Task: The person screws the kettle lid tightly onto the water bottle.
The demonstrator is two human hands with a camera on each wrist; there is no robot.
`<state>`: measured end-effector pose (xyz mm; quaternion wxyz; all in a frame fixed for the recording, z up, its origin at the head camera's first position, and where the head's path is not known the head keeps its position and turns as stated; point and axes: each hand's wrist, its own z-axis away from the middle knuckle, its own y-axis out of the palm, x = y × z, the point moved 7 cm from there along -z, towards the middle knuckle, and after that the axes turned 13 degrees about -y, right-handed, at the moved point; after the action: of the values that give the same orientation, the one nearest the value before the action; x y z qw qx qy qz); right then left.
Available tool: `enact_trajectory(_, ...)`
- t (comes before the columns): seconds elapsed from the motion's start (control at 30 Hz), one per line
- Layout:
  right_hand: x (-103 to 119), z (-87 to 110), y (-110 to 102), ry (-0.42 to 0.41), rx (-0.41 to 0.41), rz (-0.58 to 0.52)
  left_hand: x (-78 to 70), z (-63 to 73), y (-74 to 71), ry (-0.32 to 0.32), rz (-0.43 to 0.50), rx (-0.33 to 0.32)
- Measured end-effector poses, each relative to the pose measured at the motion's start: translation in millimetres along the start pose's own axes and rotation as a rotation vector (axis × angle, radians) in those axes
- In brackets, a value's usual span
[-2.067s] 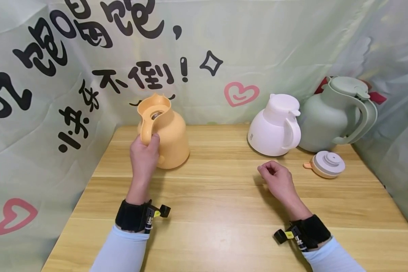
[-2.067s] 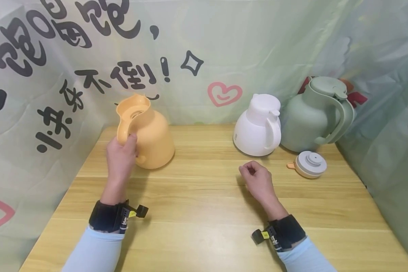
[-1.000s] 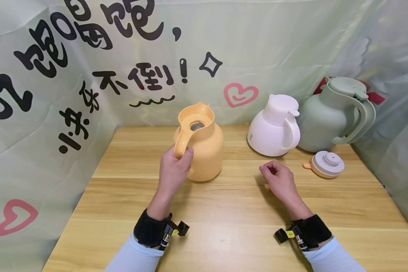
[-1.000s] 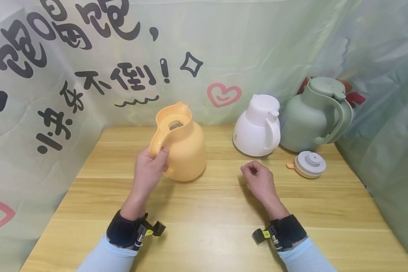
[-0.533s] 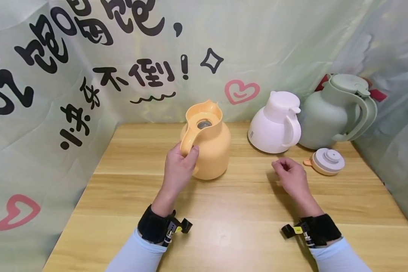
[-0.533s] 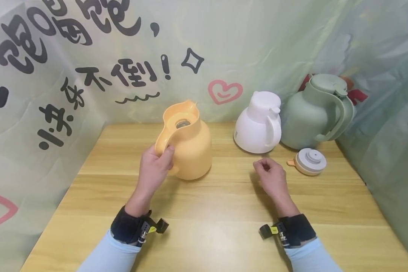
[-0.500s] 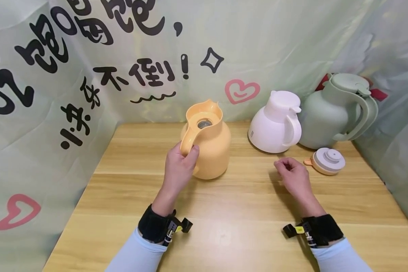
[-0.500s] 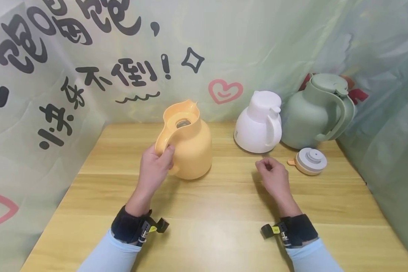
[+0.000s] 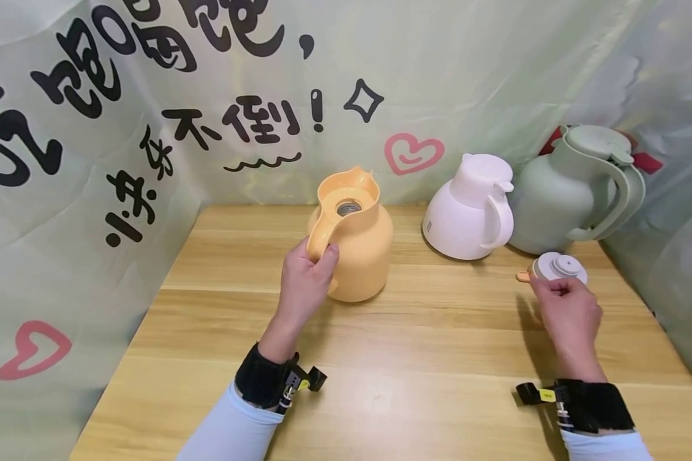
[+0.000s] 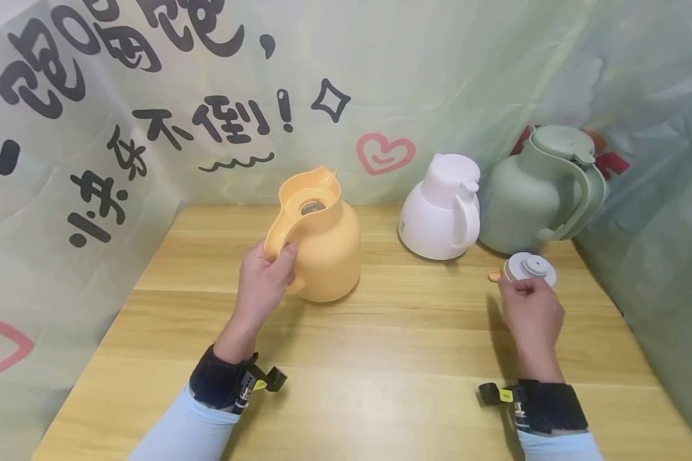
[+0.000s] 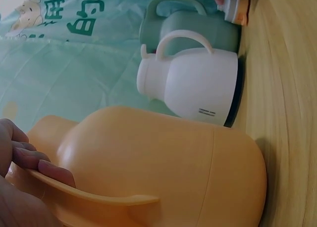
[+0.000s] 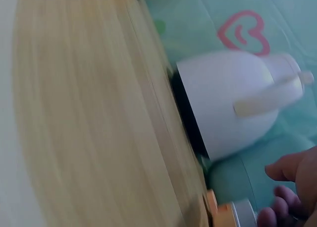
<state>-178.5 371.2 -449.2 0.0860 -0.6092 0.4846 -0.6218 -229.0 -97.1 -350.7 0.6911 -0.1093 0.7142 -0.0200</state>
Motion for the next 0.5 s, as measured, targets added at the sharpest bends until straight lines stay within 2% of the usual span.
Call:
enact_trajectory(0.13,-18,2.7,-16,0.078,-0.094,-0.013,-1.0,0.2,1.8,0.000,0.007,0.009)
enact_trajectory(0.17,-23,3.0,-18,0.090,-0.095,-0.010,-1.3,0.4,2.3,0.000,0.010,0.012)
enact_trajectory(0.27,-33,0.5,-17,0.096,-0.017,0.015,-1.9,1.3,3.3,0.001,0.012,0.012)
enact_trajectory(0.33,-37,-4.6,-13,0.082,0.085,0.030,-1.8,1.5,3.2,0.002,0.008,0.008)
enact_trajectory(0.4,-40,-10.9,-6,0.040,0.181,0.039,-1.5,1.8,2.3,0.001,0.002,0.000)
enact_trajectory(0.5,-40,-20.4,1,-0.021,0.263,0.046,-1.4,1.7,0.9,0.003,-0.003,-0.005)
